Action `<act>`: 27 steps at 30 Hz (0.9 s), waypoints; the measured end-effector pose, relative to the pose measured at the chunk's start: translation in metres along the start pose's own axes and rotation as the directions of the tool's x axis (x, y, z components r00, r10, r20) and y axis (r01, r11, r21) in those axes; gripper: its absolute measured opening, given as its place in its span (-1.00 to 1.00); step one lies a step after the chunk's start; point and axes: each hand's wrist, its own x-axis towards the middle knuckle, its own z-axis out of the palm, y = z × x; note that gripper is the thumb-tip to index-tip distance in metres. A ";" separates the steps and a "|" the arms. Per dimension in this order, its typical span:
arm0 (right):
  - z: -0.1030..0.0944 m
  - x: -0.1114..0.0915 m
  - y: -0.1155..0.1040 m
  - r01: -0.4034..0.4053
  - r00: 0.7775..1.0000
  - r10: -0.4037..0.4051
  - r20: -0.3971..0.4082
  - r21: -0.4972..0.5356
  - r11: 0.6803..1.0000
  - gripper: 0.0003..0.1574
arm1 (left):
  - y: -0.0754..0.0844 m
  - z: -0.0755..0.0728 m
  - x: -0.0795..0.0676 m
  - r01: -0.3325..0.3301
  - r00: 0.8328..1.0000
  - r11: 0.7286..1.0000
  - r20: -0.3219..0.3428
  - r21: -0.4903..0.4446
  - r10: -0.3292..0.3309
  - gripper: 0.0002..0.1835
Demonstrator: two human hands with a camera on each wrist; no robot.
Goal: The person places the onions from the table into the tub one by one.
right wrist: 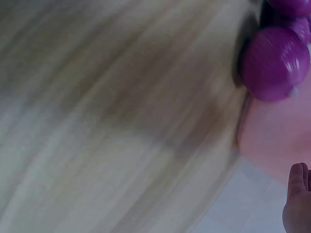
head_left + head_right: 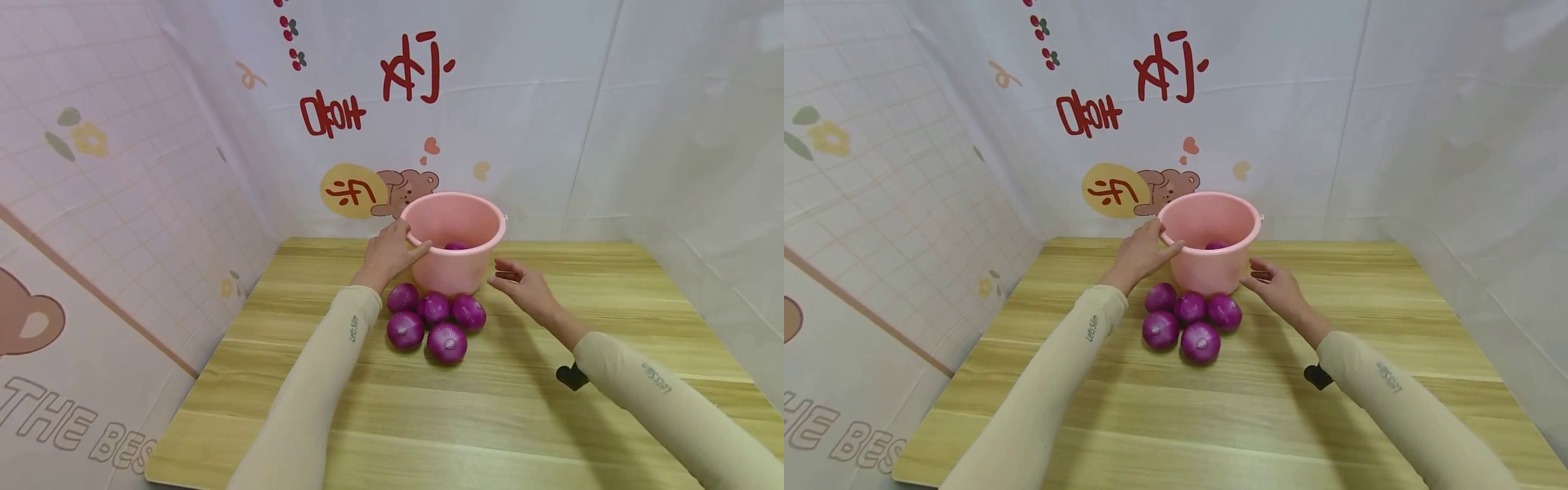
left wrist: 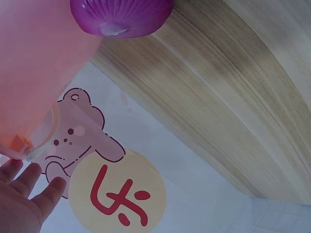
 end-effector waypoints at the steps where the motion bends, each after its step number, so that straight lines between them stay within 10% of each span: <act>1: 0.002 -0.001 0.002 -0.009 1.000 0.009 0.016 -0.012 1.000 -0.22 | 0.000 0.000 0.000 0.000 1.000 1.000 0.001 0.006 0.000 -0.39; 27: 0.036 -0.014 0.027 -0.103 0.954 0.116 0.275 -0.060 0.993 -0.08 | -0.001 0.000 0.001 -0.003 1.000 1.000 0.010 0.013 0.003 -0.38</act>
